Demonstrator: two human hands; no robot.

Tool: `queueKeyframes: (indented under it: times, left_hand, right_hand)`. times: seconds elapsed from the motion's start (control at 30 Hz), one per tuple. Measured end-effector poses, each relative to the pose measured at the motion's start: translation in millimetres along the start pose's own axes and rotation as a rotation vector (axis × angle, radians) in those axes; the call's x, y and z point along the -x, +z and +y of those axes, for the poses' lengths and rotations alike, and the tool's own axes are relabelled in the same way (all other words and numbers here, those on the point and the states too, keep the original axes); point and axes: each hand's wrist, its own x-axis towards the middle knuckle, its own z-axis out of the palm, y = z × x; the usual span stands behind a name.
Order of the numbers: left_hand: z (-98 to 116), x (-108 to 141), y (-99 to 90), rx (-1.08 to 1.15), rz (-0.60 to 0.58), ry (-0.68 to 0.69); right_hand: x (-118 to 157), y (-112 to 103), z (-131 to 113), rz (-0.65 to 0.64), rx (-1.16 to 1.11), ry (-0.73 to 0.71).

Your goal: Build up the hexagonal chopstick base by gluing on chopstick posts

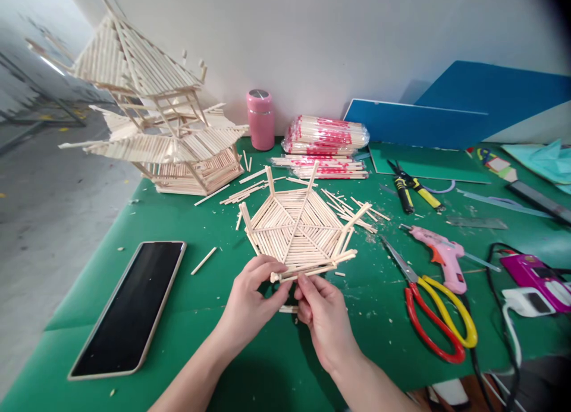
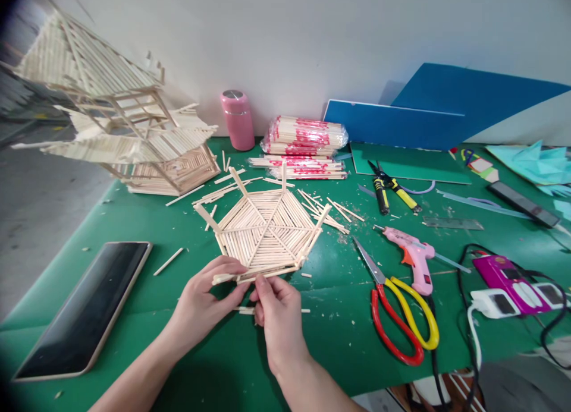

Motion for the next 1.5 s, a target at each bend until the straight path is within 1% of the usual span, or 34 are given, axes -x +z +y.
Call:
queueKeyframes:
  times: [0.23,0.47,1.03,1.2,1.33,1.5]
  left_hand:
    - [1.1,-0.9,-0.1,-0.006,0.008,0.004]
    - [-2.2,0.0,0.4,-0.011,0.001,-0.002]
    - [1.2,-0.8,0.4,-0.007,0.013,0.012]
    - [-1.7,1.1,1.4,-0.037,0.005,0.043]
    - [-2.2,2.3,1.9,-0.095,0.015,0.029]
    - [0.2,0.1,2.4,-0.099,0.040,0.081]
  right_hand:
    - [-0.6,-2.0,2.3,-0.009,0.004,-0.003]
    - [-1.4,-2.1,0.8,-0.006,0.004,-0.001]
    - [-1.4,-2.0,1.2,-0.002,-0.001,0.000]
    - [-1.0,-1.4,1.7,-0.009,-0.017,0.002]
    - [-1.2,-0.7,1.0,-0.004,-0.018,0.001]
    - [-0.8,0.2,-1.1,-0.003,-0.013,-0.006]
